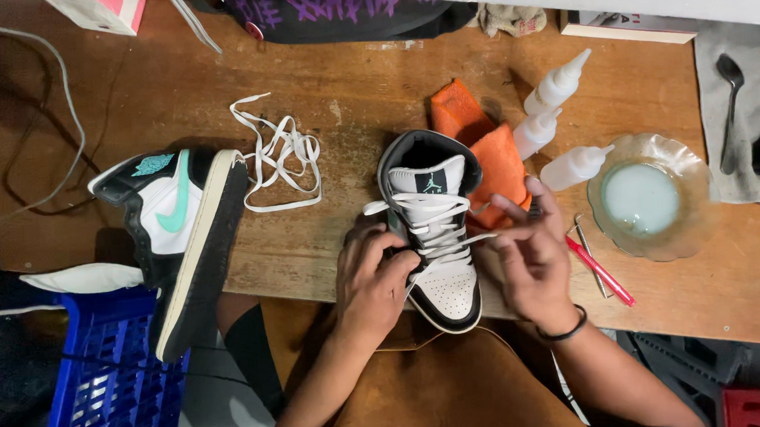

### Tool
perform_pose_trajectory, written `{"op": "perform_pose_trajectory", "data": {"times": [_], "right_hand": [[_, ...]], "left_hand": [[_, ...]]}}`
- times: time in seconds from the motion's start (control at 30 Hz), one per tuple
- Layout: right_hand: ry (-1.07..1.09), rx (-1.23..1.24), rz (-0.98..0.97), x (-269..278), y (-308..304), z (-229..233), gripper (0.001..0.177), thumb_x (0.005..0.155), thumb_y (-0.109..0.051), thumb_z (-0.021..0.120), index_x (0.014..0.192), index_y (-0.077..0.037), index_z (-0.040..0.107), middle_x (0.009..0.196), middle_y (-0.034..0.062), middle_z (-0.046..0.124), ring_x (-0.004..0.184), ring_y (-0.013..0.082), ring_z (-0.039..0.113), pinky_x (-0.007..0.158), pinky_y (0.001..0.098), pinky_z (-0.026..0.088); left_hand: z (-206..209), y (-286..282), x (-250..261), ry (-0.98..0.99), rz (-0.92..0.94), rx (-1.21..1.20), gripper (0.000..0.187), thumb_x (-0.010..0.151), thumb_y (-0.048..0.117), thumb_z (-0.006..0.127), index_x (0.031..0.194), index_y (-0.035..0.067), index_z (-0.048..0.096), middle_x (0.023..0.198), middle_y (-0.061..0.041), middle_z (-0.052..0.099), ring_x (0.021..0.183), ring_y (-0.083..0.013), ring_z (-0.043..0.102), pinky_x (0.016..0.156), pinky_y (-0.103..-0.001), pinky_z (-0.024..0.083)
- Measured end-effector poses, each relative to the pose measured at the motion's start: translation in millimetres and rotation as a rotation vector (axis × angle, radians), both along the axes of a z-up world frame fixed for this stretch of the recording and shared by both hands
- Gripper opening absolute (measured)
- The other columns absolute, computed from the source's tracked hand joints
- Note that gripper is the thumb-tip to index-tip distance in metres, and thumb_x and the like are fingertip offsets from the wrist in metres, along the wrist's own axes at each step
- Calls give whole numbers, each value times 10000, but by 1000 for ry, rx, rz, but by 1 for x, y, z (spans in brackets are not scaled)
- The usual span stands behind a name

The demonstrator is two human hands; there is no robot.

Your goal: The person laces a white and black high-top sneaker by threading white shoelaces through the eyelets. They pull the laces tight and arrange them across the tongue of the shoe.

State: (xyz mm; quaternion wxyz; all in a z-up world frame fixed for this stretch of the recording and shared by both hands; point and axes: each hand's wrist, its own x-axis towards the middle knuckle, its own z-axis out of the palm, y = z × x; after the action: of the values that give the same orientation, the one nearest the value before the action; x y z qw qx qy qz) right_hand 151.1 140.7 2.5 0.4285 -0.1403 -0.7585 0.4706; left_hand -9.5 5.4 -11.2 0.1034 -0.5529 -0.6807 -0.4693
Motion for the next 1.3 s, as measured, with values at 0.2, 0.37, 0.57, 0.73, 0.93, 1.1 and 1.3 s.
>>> {"op": "perform_pose_trajectory", "data": {"times": [0.2, 0.37, 0.57, 0.73, 0.93, 1.1, 1.3], "right_hand": [[102, -275, -14, 10, 4, -11, 102, 961, 37, 385, 1008, 73, 467, 1228, 290, 490, 749, 311, 707, 681, 421, 613], [470, -706, 231, -10, -7, -6, 109, 1014, -66, 353, 1074, -28, 435, 927, 271, 645, 601, 292, 689, 562, 373, 611], [486, -471, 89, 3, 13, -1, 93, 1018, -59, 323, 1081, -26, 383, 613, 162, 496, 505, 257, 567, 600, 406, 568], [520, -272, -218, 31, 43, 51, 56, 1063, -170, 391, 1082, -120, 377, 671, 77, 407, 548, 196, 430, 580, 346, 476], [380, -1, -341, 35, 24, 76, 173, 1019, -256, 522, 1055, -127, 412, 752, 77, 428, 670, 175, 446, 646, 292, 407], [-329, 237, 26, 9, 10, 61, 158, 804, -20, 642, 925, -95, 711, 700, 115, 634, 606, 277, 620, 611, 399, 535], [-650, 600, -27, -11, 0, 43, 103, 803, -176, 720, 873, -110, 758, 675, 73, 649, 689, 234, 640, 688, 336, 529]], "left_hand": [[9, -7, 19, 120, 54, -176, 324, 862, 510, 639, 909, 189, 650, 813, -2, 582, 878, -263, 629, 682, -438, 467], [17, -7, 25, 258, 24, -228, 153, 949, 249, 556, 933, 114, 626, 725, -51, 558, 682, -271, 610, 563, -385, 437], [12, -12, 24, 273, -51, -388, 182, 839, 102, 552, 986, 34, 633, 687, -109, 560, 665, -314, 613, 585, -427, 449], [21, -11, 17, 61, -152, -635, 206, 789, -13, 474, 969, 26, 567, 778, -149, 596, 735, -366, 606, 607, -469, 461], [19, -6, 11, -147, -261, -623, 64, 883, 69, 454, 907, 52, 511, 832, -167, 643, 782, -376, 600, 719, -461, 443], [39, 0, 4, -238, -284, -702, 223, 928, 199, 456, 865, 26, 582, 711, -221, 622, 772, -429, 657, 656, -486, 507], [28, -2, -4, -302, -314, -517, 161, 932, 220, 544, 913, 95, 644, 824, -155, 658, 832, -400, 652, 722, -467, 527]]}}
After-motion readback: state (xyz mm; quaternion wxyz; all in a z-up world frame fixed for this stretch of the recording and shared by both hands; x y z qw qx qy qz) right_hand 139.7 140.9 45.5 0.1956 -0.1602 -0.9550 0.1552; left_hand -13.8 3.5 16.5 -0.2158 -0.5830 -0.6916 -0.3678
